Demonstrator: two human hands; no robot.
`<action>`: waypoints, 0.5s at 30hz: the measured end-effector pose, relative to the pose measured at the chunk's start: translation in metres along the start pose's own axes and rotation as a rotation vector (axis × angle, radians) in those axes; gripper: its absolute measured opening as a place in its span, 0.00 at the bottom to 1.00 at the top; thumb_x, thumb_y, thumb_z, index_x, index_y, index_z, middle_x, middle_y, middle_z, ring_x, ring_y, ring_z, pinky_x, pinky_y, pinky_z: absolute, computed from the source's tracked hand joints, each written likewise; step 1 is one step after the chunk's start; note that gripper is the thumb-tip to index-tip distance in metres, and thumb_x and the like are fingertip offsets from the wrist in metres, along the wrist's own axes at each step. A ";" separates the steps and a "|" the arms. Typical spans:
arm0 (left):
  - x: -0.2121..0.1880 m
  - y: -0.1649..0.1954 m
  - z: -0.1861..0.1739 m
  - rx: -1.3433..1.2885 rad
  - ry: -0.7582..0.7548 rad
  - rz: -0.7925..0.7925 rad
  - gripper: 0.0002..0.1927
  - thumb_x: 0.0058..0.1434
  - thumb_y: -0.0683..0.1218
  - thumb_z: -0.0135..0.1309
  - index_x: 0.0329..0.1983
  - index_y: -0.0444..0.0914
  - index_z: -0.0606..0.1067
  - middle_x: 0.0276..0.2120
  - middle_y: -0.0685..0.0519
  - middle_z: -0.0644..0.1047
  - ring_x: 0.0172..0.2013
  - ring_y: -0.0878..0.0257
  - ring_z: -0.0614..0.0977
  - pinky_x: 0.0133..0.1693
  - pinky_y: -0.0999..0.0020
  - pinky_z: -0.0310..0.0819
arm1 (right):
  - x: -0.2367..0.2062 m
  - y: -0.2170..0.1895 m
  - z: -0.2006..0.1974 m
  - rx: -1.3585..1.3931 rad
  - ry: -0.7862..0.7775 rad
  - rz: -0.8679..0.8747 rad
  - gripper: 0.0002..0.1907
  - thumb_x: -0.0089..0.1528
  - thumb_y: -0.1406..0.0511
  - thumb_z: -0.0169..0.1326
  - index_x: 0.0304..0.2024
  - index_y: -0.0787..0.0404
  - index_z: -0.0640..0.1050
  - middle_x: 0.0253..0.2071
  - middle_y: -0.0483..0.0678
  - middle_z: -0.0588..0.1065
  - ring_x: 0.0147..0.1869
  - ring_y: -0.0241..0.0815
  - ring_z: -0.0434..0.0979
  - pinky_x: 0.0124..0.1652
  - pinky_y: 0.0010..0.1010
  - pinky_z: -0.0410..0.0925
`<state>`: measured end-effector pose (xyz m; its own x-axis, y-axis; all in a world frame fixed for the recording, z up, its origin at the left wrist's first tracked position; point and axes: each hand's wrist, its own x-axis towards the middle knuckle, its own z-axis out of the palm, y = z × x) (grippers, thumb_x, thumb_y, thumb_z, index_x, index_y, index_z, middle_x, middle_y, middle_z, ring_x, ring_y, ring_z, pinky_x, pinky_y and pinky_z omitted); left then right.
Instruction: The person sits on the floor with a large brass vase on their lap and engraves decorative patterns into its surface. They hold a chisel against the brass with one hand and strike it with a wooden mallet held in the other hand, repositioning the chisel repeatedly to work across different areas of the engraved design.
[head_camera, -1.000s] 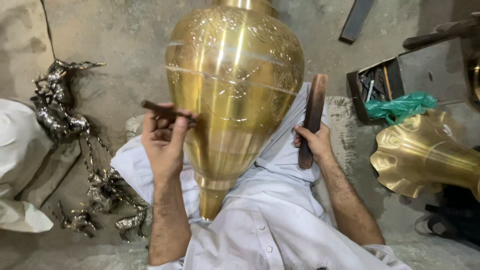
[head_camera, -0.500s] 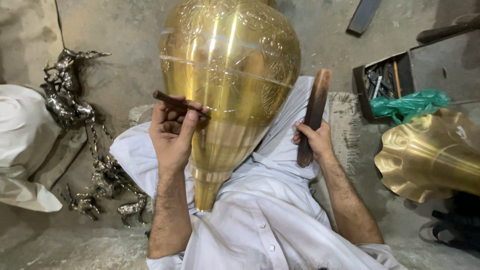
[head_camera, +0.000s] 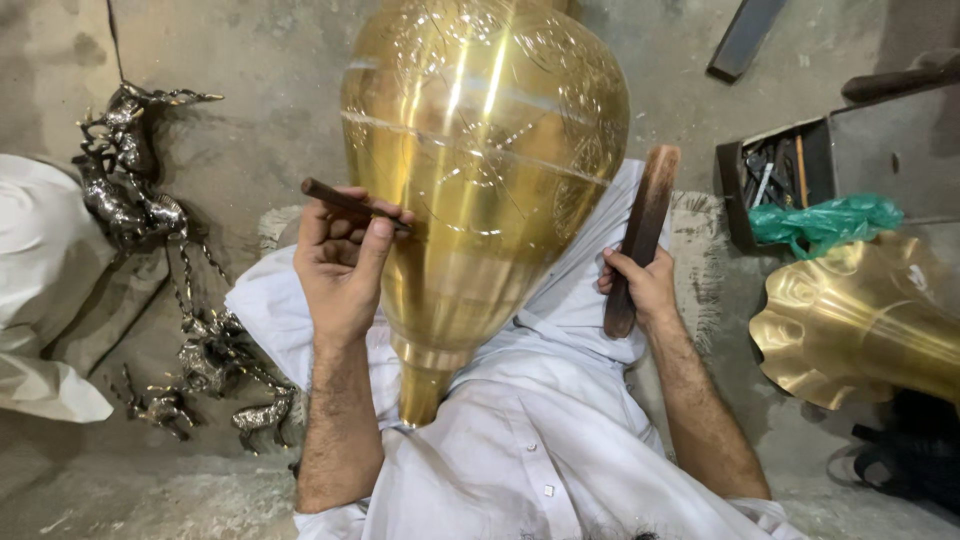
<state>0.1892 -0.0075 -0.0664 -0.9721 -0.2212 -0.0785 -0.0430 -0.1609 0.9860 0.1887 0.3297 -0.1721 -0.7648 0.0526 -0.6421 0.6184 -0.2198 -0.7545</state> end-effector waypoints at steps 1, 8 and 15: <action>0.004 0.001 -0.005 0.002 0.007 -0.002 0.16 0.73 0.35 0.55 0.61 0.34 0.67 0.48 0.46 0.81 0.50 0.58 0.85 0.56 0.66 0.82 | 0.001 -0.001 0.004 0.002 0.004 -0.006 0.09 0.62 0.68 0.62 0.39 0.67 0.76 0.27 0.50 0.76 0.25 0.41 0.78 0.27 0.32 0.75; 0.039 0.008 -0.035 -0.040 0.012 0.031 0.16 0.72 0.36 0.55 0.60 0.34 0.67 0.48 0.45 0.80 0.49 0.57 0.85 0.54 0.65 0.83 | 0.007 -0.013 0.033 -0.012 0.066 0.011 0.09 0.61 0.69 0.62 0.38 0.66 0.74 0.26 0.50 0.76 0.24 0.41 0.78 0.25 0.31 0.74; 0.061 0.006 -0.050 -0.106 -0.015 0.030 0.16 0.72 0.36 0.55 0.61 0.34 0.67 0.49 0.45 0.80 0.50 0.57 0.84 0.56 0.63 0.83 | 0.006 -0.033 0.058 -0.044 0.105 0.018 0.09 0.60 0.69 0.62 0.38 0.66 0.75 0.26 0.50 0.76 0.24 0.41 0.78 0.25 0.32 0.74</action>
<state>0.1413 -0.0699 -0.0728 -0.9760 -0.2128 -0.0459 0.0103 -0.2556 0.9667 0.1536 0.2802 -0.1431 -0.7314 0.1515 -0.6649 0.6414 -0.1784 -0.7462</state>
